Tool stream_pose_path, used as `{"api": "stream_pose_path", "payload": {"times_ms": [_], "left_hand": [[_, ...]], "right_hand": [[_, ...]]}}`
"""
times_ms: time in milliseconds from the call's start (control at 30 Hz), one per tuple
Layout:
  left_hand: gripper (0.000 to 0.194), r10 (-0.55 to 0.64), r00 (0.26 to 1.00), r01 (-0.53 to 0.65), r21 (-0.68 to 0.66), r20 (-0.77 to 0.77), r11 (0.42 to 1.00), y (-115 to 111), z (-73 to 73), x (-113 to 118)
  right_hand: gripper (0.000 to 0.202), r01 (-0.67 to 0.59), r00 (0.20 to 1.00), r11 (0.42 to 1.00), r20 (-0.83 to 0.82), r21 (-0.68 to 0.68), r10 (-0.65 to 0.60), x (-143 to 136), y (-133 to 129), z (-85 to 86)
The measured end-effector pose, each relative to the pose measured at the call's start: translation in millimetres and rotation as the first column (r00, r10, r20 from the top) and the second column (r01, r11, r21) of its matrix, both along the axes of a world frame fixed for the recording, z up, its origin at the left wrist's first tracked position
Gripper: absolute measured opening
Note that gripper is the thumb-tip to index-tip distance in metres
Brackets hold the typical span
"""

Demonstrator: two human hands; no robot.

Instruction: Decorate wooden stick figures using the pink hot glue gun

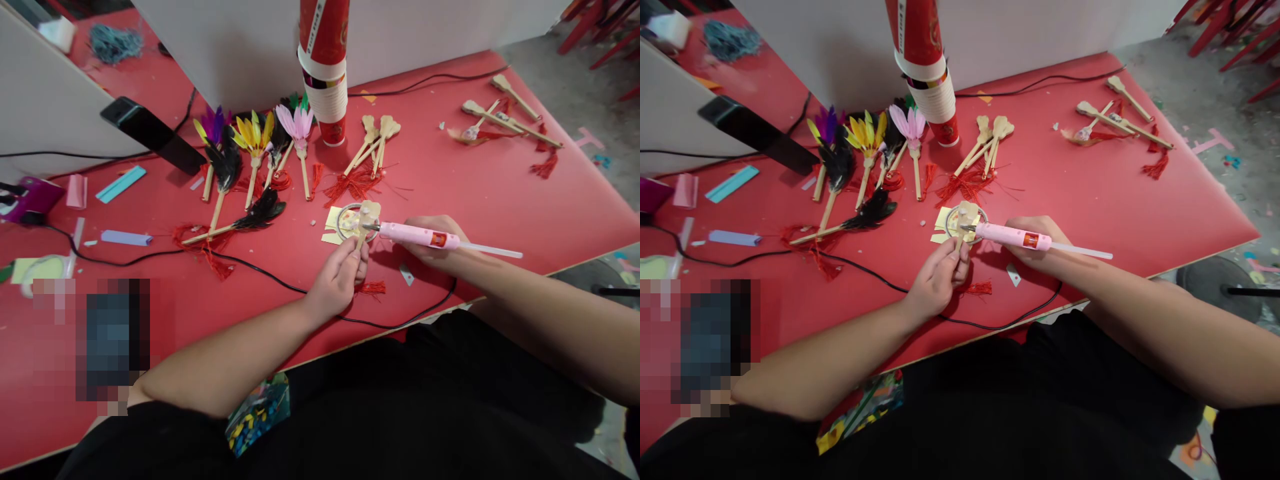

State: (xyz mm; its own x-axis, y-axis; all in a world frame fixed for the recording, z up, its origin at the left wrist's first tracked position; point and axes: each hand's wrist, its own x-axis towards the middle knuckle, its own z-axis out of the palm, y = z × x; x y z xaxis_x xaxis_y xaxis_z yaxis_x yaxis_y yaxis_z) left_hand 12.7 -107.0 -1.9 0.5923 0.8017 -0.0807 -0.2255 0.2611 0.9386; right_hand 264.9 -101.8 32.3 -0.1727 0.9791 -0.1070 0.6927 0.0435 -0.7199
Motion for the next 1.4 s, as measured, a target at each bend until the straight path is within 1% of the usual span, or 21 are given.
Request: {"api": "stream_pose_path", "payload": {"times_ms": [100, 200, 367, 533, 633, 667, 733, 767, 833, 933, 1000, 1100, 1167, 1267, 1400], "left_hand": [[0.034, 0.008, 1.0, -0.008, -0.028, 0.012, 1.0, -1, -0.5, 0], [0.034, 0.02, 1.0, -0.02, -0.009, 0.011, 1.0, -1, 0.1, 1], [0.032, 0.007, 1.0, -0.007, 0.01, 0.0, 1.0, 0, 1.5, 1], [0.031, 0.0, 1.0, 0.001, 0.014, -0.01, 1.0, 1, 2.2, 1], [0.031, -0.011, 1.0, 0.011, 0.007, -0.021, 1.0, 1, 3.5, 1], [0.031, -0.014, 1.0, 0.014, 0.007, -0.025, 1.0, 1, 3.9, 1], [0.03, -0.015, 0.999, 0.016, 0.017, -0.028, 1.0, 1, 4.2, 0], [0.029, -0.014, 1.0, 0.015, 0.028, -0.028, 1.0, 1, 4.1, 0], [0.027, -0.008, 1.0, 0.009, 0.05, -0.029, 0.999, 0, 3.5, 0], [0.027, 0.005, 0.999, -0.002, 0.068, -0.04, 0.998, 0, 1.9, 0], [0.028, 0.011, 0.999, -0.008, 0.066, -0.036, 0.998, 1, 1.0, 0], [0.027, 0.009, 1.0, -0.008, 0.049, -0.011, 0.999, 2, 0.3, 1], [0.027, 0.007, 1.0, -0.007, 0.036, -0.006, 0.999, 2, 0.4, 1], [0.027, 0.014, 1.0, -0.014, 0.026, 0.0, 1.0, 1, 1.2, 1], [0.028, 0.006, 1.0, -0.007, 0.021, 0.022, 1.0, 1, 2.9, 1]], "right_hand": [[0.035, -0.038, 0.999, 0.999, -0.001, 0.015, 0.039, 0, -2, 0.4], [0.039, -0.084, 0.996, 0.996, -0.033, 0.0, 0.084, -2, -4, 0.7], [0.04, -0.018, 0.996, 0.999, -0.091, -0.035, 0.015, -6, -6, 0.4], [0.039, -0.01, 0.998, 1.0, -0.058, -0.027, 0.008, -4, -3, 0.0], [0.042, -0.012, 0.999, 1.0, -0.031, -0.027, 0.011, -1, 0, 0.2], [0.042, -0.006, 0.999, 1.0, -0.048, -0.031, 0.004, 0, 0, 0.2], [0.039, 0.036, 0.988, 0.998, -0.151, -0.049, -0.043, 2, 0, -0.1], [0.039, 0.061, 0.973, 0.995, -0.217, -0.08, -0.077, 3, -1, -0.4], [0.039, 0.083, 0.933, 0.978, -0.329, -0.191, -0.144, 4, -2, -1.1], [0.043, 0.028, 0.87, 0.92, -0.445, -0.391, -0.215, 3, -3, -1.7], [0.05, -0.018, 0.806, 0.888, -0.532, -0.459, -0.259, 2, -3, -1.3], [0.056, -0.103, 0.713, 0.849, -0.634, -0.517, -0.3, 1, -2, 0.3], [0.057, -0.143, 0.673, 0.818, -0.661, -0.556, -0.332, 3, -2, 1.9], [0.053, -0.149, 0.651, 0.793, -0.662, -0.591, -0.371, 7, -2, 5.0], [0.048, -0.118, 0.644, 0.807, -0.663, -0.579, -0.381, 12, -2, 8.2]]}}
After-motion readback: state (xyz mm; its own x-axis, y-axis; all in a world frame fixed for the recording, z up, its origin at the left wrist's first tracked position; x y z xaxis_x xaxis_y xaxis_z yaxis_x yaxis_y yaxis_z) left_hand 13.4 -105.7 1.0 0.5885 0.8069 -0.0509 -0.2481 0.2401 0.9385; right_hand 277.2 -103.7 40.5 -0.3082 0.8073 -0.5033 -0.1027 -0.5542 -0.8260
